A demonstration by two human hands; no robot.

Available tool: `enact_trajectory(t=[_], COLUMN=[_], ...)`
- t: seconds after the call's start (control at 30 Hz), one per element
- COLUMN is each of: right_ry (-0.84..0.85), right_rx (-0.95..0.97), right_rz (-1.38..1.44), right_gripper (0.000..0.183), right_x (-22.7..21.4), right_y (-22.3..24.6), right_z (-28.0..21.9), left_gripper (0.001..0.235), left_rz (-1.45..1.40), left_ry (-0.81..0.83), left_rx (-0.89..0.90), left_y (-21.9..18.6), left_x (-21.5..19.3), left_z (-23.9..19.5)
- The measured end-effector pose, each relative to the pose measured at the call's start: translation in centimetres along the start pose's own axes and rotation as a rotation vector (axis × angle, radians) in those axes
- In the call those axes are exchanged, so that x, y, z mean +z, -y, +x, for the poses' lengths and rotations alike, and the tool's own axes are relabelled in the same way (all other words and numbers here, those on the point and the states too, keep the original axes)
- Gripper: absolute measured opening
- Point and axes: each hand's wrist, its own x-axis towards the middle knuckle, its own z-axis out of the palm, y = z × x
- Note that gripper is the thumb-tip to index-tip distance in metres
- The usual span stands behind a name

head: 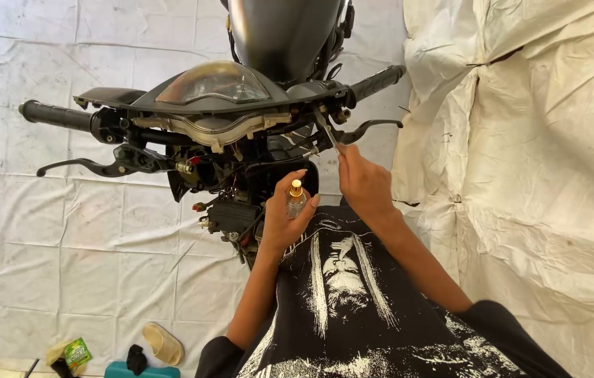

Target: The person is working on the front section of a motorcycle, using a wrench to tighten or loosen bolts on the handlebar assembly. They hold a small bottle in their left hand while manipulating the tool with their right hand.

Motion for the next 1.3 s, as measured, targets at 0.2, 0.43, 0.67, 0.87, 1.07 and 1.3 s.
enact_trajectory(t=[0.2,0.43,0.67,0.87,1.07,1.3], right_ry=[-0.083,-0.108,-0.011,0.073,0.078,0.159], right_rx=[-0.054,-0.045,-0.134,-0.156,-0.157,-0.029], right_rz=[-0.076,0.083,-0.003,-0.186,-0.216,0.029], right_gripper=[0.015,0.012,0.011,0.014,0.010,0.013], right_x=[0.8,1.9,-0.3,-4.7,-2.2,-2.3], right_y=[-0.6,-2.0,-4.2,-2.0,-1.0,-3.7], right_z=[0.5,-1.2,-0.3,1.1,3.6,-0.8], left_gripper=[0.033,0.030,0.029,0.029,0.031,0.029], left_rz=[0.042,-0.002,-0.028,-0.016,-0.043,-0.060], left_ry=[0.089,0.027,0.001,-0.003,0.004,-0.065], left_rx=[-0.028,-0.050,-0.064,-0.065,-0.089,-0.104], left_y=[0.0,0.7,0.9,0.7,0.8,0.6], left_x=[-0.2,-0.1,-0.6,-1.0,-0.8,-1.4], left_z=[0.7,0.5,0.1,0.5,-0.5,-1.6])
